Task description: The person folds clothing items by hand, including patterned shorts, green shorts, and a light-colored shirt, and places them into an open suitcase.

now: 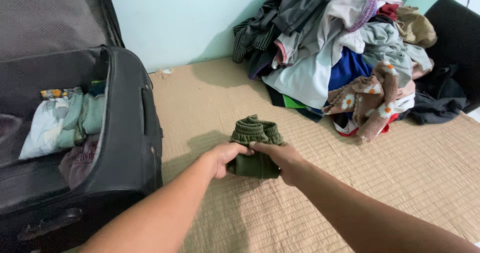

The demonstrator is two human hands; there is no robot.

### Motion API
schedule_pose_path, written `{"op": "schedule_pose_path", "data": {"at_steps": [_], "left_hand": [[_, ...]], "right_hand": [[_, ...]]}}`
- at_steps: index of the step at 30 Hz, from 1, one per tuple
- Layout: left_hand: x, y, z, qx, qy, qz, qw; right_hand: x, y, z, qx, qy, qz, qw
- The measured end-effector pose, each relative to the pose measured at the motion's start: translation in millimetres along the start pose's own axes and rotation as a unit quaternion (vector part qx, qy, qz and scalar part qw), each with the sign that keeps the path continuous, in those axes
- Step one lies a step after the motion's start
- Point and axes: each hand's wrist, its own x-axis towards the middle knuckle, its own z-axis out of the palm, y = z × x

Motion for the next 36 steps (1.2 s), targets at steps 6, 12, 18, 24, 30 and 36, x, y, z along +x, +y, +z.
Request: {"op": "schedule_pose_path", "data": {"at_steps": [6,12,18,24,30,36], "left_hand": [[-12.3,1.6,-5.9,-0.062,-0.015,0.022,0.998],[-36.1,12.0,-8.9,-0.088,0.006,0.082,0.993],[-28.8,22.2,-15.3,-0.108,0.023,0.150,0.983],[-51.8,40.7,-21.9,-0.107,0.026,0.171,0.979],[-62.7,49.7,-27.3,-0.061,0.101,0.143,0.983],[-48.6,38.5,-28.4,-0.032,0.169,0.088,0.981]], "right_hand": [[8.2,3.5,7.7,-0.010,-0.006,0.023,1.000],[0.9,-7.9,6.4,0.005,-0.029,0.043,0.999],[4.3,-37.7,11.4,0.024,0.006,0.013,1.000],[21.8,-51.6,17.0,0.045,-0.052,-0.030,0.997],[26.6,-55.4,28.7,0.002,-0.040,-0.027,0.999],[36.5,-42.7,27.7,0.002,-0.055,0.001,0.998]]}}
